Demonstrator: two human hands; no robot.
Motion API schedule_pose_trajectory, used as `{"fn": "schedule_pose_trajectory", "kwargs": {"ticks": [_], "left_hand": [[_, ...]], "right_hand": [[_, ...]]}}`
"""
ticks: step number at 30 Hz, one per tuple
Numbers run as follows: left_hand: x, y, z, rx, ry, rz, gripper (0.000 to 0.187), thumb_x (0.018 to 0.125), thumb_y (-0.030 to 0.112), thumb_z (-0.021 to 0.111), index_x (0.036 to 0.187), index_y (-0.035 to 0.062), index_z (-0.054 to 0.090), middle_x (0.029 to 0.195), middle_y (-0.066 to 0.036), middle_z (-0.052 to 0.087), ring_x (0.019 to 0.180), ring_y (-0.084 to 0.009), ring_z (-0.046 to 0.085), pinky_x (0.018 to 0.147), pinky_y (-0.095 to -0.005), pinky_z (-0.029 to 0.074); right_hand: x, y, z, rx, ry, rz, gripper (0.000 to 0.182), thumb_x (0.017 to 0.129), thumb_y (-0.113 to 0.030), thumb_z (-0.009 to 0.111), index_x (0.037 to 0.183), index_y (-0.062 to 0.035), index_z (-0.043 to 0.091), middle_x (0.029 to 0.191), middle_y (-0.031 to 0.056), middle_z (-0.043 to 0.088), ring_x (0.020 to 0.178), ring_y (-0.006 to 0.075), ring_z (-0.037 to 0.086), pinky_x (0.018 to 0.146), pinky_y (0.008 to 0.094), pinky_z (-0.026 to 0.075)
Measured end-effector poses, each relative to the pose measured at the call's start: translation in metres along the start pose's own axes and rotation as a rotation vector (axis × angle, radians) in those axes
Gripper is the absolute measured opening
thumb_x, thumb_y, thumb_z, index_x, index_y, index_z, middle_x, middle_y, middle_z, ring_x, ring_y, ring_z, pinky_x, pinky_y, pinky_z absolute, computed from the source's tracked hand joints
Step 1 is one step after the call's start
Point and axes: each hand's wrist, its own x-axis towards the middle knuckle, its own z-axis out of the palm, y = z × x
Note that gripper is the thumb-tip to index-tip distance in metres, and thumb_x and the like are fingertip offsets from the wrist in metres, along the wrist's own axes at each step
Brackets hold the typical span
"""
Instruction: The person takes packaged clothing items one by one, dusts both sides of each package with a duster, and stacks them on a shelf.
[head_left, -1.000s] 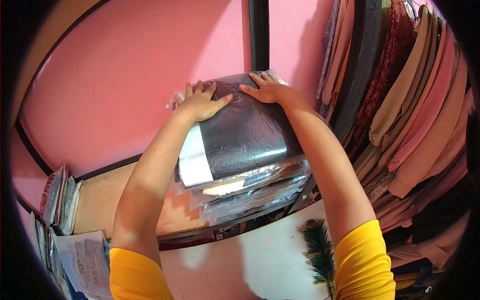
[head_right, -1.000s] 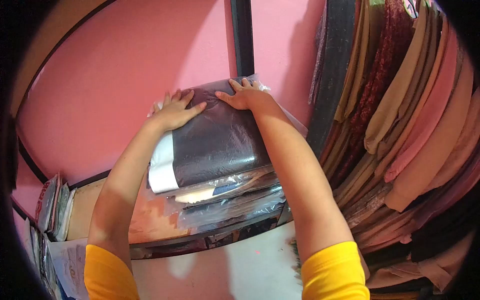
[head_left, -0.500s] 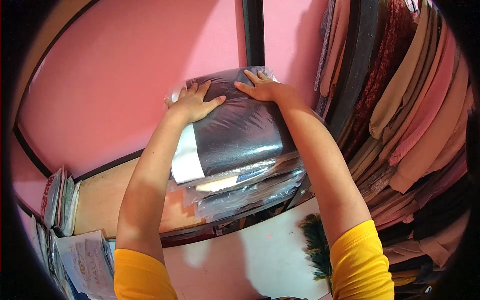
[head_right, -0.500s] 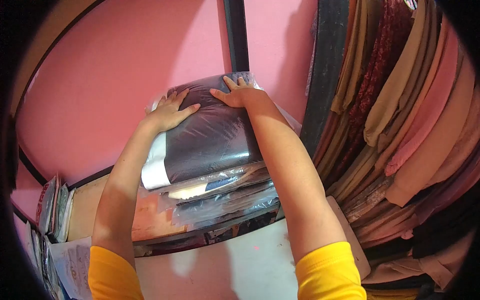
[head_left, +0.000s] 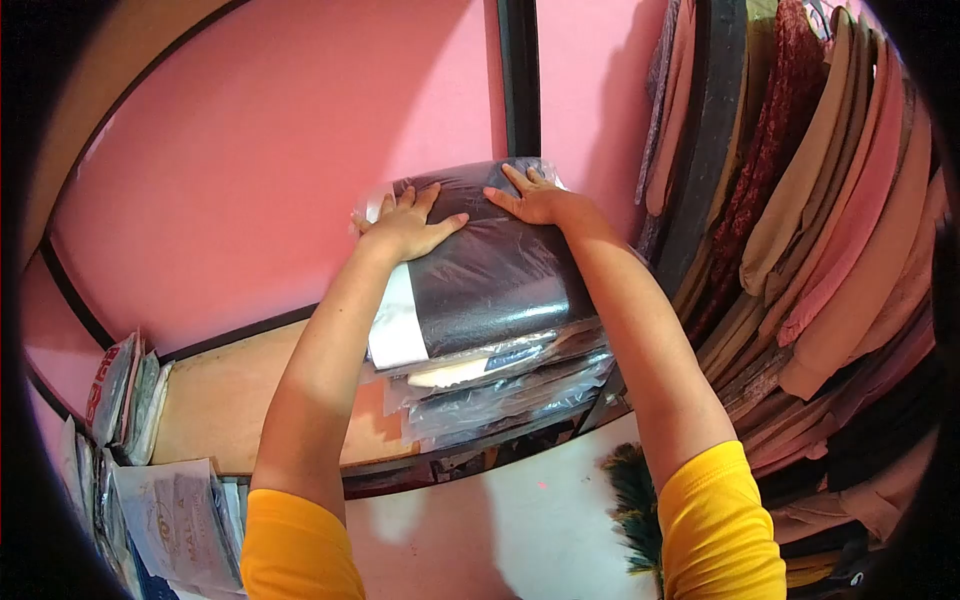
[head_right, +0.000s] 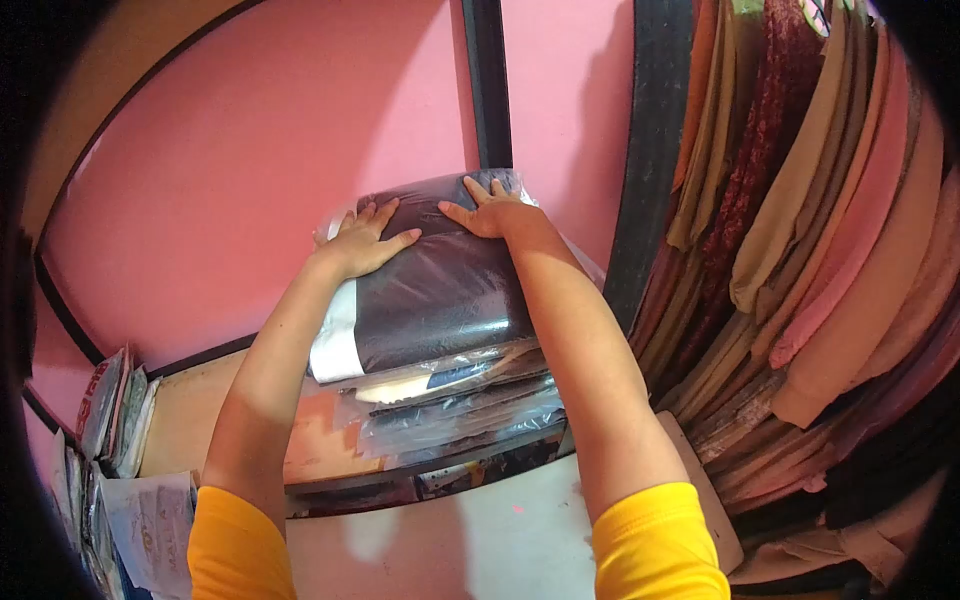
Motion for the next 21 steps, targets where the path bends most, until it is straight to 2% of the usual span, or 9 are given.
{"fn": "schedule_pose_trajectory", "kwargs": {"ticks": [5,10,13,14,15,16,17,20,21], "left_hand": [[-0.005,-0.003,-0.011,-0.053,-0.016,0.042,0.083,0.069,0.073,0.026,0.133,0.0217,0.013,0.138,-0.009,0.009,0.128,-0.0263,0.000,0.094,-0.0597,-0.006],[-0.052,-0.018,-0.022,-0.245,0.183,0.124,0.074,0.075,0.065,0.026,0.131,0.0160,0.021,0.137,-0.013,0.014,0.128,-0.0272,0.001,0.096,-0.0555,-0.005],[-0.110,-0.059,-0.002,-0.527,0.572,0.346,0.050,0.086,0.042,0.032,0.118,0.0070,0.045,0.128,-0.017,0.034,0.124,-0.0290,0.022,0.100,-0.0436,0.013],[-0.145,-0.062,0.007,-0.690,0.754,0.291,0.041,0.086,0.031,0.036,0.108,0.0010,0.053,0.118,-0.018,0.045,0.114,-0.0289,0.038,0.097,-0.0352,0.023],[-0.175,-0.082,0.034,-0.734,0.903,0.259,0.036,0.087,0.023,0.035,0.104,-0.0020,0.054,0.116,-0.016,0.047,0.106,-0.0330,0.042,0.096,-0.0379,0.022],[-0.208,-0.112,0.073,-0.447,0.972,0.225,0.034,0.087,0.018,0.034,0.104,-0.0042,0.053,0.111,-0.018,0.049,0.104,-0.0334,0.043,0.096,-0.0393,0.022],[-0.254,-0.122,0.104,-0.600,0.899,-0.005,0.032,0.086,0.016,0.035,0.104,-0.0042,0.052,0.108,-0.020,0.050,0.104,-0.0337,0.043,0.095,-0.0402,0.023],[-0.379,-0.153,0.205,-0.633,0.568,-0.309,0.025,0.085,0.014,0.038,0.093,-0.0056,0.051,0.095,-0.020,0.050,0.096,-0.0348,0.044,0.091,-0.0422,0.027],[-0.434,-0.179,0.275,-0.403,0.557,-0.347,0.023,0.084,0.014,0.041,0.095,-0.0040,0.050,0.096,-0.021,0.049,0.098,-0.0353,0.043,0.092,-0.0428,0.027]], "right_hand": [[-0.011,-0.009,-0.011,-0.021,0.056,0.019,0.083,0.066,-0.077,0.024,0.133,-0.0304,0.007,0.139,0.0101,0.005,0.127,0.0316,0.006,0.100,0.0478,0.011],[-0.069,-0.031,-0.026,-0.039,0.303,0.036,0.080,0.074,-0.068,0.025,0.132,-0.0119,0.019,0.133,0.0217,0.021,0.123,0.0336,0.021,0.098,0.0449,0.019],[-0.164,-0.023,-0.013,0.192,0.690,-0.422,0.061,0.082,-0.048,0.037,0.121,-0.0010,0.037,0.122,0.0275,0.034,0.119,0.0378,0.027,0.097,0.0422,0.021],[-0.206,-0.015,-0.005,0.274,0.697,-0.525,0.053,0.080,-0.038,0.047,0.116,0.0008,0.042,0.122,0.0246,0.036,0.119,0.0370,0.028,0.097,0.0425,0.022],[-0.243,-0.002,0.009,0.288,0.744,-0.657,0.040,0.075,-0.022,0.055,0.107,0.0009,0.049,0.117,0.0210,0.043,0.114,0.0359,0.034,0.094,0.0422,0.025],[-0.276,0.017,0.043,0.364,0.784,-0.723,0.030,0.066,-0.009,0.058,0.094,-0.0020,0.056,0.105,0.0171,0.052,0.102,0.0328,0.046,0.088,0.0409,0.033],[-0.301,0.034,0.085,0.411,0.912,-0.784,0.024,0.060,-0.002,0.057,0.084,-0.0039,0.058,0.090,0.0126,0.055,0.085,0.0296,0.052,0.077,0.0378,0.039],[-0.395,0.075,0.201,0.400,0.517,-0.438,0.012,0.066,-0.004,0.059,0.077,-0.0039,0.056,0.077,0.0107,0.051,0.073,0.0277,0.049,0.063,0.0332,0.039],[-0.428,0.088,0.236,0.360,0.364,-0.296,0.013,0.067,-0.005,0.060,0.079,-0.0019,0.055,0.080,0.0133,0.049,0.076,0.0296,0.048,0.064,0.0349,0.039]]}}
